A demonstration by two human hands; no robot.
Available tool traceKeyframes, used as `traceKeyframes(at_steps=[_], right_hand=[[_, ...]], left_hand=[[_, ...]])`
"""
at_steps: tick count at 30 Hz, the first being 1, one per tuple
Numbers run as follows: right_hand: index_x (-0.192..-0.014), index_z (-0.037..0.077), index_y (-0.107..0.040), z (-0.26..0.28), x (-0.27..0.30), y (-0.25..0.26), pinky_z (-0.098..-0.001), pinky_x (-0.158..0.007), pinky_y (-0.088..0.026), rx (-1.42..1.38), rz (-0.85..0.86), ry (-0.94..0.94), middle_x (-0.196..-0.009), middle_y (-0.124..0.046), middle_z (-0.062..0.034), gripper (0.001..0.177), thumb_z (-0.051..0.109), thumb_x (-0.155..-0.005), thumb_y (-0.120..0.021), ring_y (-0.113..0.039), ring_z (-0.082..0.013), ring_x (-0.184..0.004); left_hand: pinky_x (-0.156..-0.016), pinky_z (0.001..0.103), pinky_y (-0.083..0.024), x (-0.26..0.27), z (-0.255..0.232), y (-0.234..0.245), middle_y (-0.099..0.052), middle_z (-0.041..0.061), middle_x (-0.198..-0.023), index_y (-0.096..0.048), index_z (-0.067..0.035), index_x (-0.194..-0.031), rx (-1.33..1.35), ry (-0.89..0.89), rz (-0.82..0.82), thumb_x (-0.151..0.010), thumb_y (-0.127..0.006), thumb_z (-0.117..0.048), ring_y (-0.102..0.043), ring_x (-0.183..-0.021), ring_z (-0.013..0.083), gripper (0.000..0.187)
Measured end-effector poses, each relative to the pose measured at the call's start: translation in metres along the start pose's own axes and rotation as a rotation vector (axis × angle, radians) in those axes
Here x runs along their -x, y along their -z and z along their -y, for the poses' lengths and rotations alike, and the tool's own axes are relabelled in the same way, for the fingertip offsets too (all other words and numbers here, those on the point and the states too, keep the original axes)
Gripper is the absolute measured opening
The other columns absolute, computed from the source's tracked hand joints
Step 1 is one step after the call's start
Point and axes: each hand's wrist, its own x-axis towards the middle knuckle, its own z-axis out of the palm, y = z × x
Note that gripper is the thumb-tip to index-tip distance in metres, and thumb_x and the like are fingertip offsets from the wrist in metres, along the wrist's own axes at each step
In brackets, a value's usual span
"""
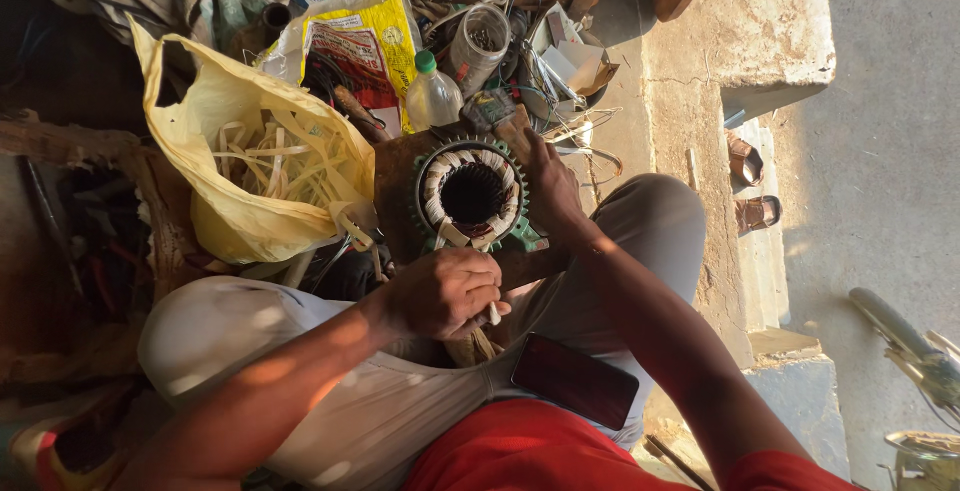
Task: The person sits on the ground and wraps a white strap around the copper windings of a green motor stator. They repeatedly pull the strap, tuck it into the slots, and use a hammer to secure it in place.
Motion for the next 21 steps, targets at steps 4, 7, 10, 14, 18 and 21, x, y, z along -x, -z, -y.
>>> traceKeyframes(at_steps=[4, 7, 10, 14, 18, 21], right_hand=[[-0.152, 0.009, -0.037, 0.021, 0.002, 0.051, -0.0372, -0.064, -0.056, -0.443, 0.065, -0.278, -0.116, -0.064, -0.0173, 0.062, -0.004, -0.095, -0.058, -0.068, -0.0248, -0.084], [-0.147, 0.002, -0.042, 0.046, 0.010, 0.128, -0.0276, -0.066, -0.056, -0.584, 0.162, -0.047, -0.108, -0.064, -0.0162, 0.047, 0.002, -0.103, -0.059, -0.066, -0.0148, -0.084], [-0.144, 0.002, -0.054, 0.088, -0.009, 0.196, -0.0248, -0.066, -0.060, -0.671, 0.325, -0.362, -0.112, -0.071, -0.0086, 0.047, 0.006, -0.098, -0.059, -0.069, -0.0091, -0.080], [-0.152, 0.009, -0.050, 0.136, -0.018, 0.226, -0.0290, -0.053, -0.054, 0.230, 0.249, 0.323, -0.092, -0.074, -0.0119, 0.052, 0.010, -0.103, -0.067, -0.065, -0.0158, -0.060], [-0.155, 0.013, -0.051, 0.151, -0.012, 0.187, -0.0329, -0.048, -0.055, 0.525, 0.686, 0.514, -0.104, -0.076, -0.0170, 0.061, 0.009, -0.096, -0.064, -0.061, -0.0200, -0.041], [-0.142, 0.011, -0.056, 0.150, -0.016, 0.197, -0.0351, -0.075, -0.063, 0.161, 0.367, 0.780, -0.118, -0.075, -0.0152, 0.045, 0.005, -0.097, -0.058, -0.076, -0.0237, -0.087]], left_hand=[[-0.070, 0.039, -0.056, 0.012, 0.005, 0.008, -0.062, 0.008, -0.070, -0.060, -0.004, -0.066, 0.025, 0.028, 0.055, -0.094, -0.075, -0.012, -0.066, -0.079, 0.0255, 0.032], [-0.071, 0.038, -0.056, 0.014, 0.013, -0.005, -0.062, 0.009, -0.076, -0.060, -0.003, -0.072, 0.076, 0.035, -0.073, -0.096, -0.071, -0.013, -0.065, -0.080, 0.0253, 0.029], [-0.070, 0.037, -0.055, 0.019, 0.015, -0.013, -0.061, 0.007, -0.077, -0.059, -0.004, -0.073, 0.068, 0.030, -0.170, -0.097, -0.068, -0.015, -0.065, -0.082, 0.0249, 0.028], [-0.058, 0.038, -0.051, 0.023, 0.019, -0.023, -0.059, 0.006, -0.068, -0.058, -0.007, -0.067, 0.024, 0.019, -0.144, -0.094, -0.071, -0.016, -0.061, -0.071, 0.0230, 0.032], [-0.059, 0.035, -0.053, 0.024, 0.019, -0.024, -0.058, 0.004, -0.067, -0.062, -0.007, -0.070, -0.025, 0.003, -0.157, -0.096, -0.071, -0.016, -0.060, -0.071, 0.0205, 0.028], [-0.061, 0.035, -0.054, 0.023, 0.016, -0.021, -0.058, 0.004, -0.068, -0.062, -0.007, -0.071, -0.101, -0.029, -0.239, -0.095, -0.071, -0.017, -0.061, -0.075, 0.0205, 0.028]])
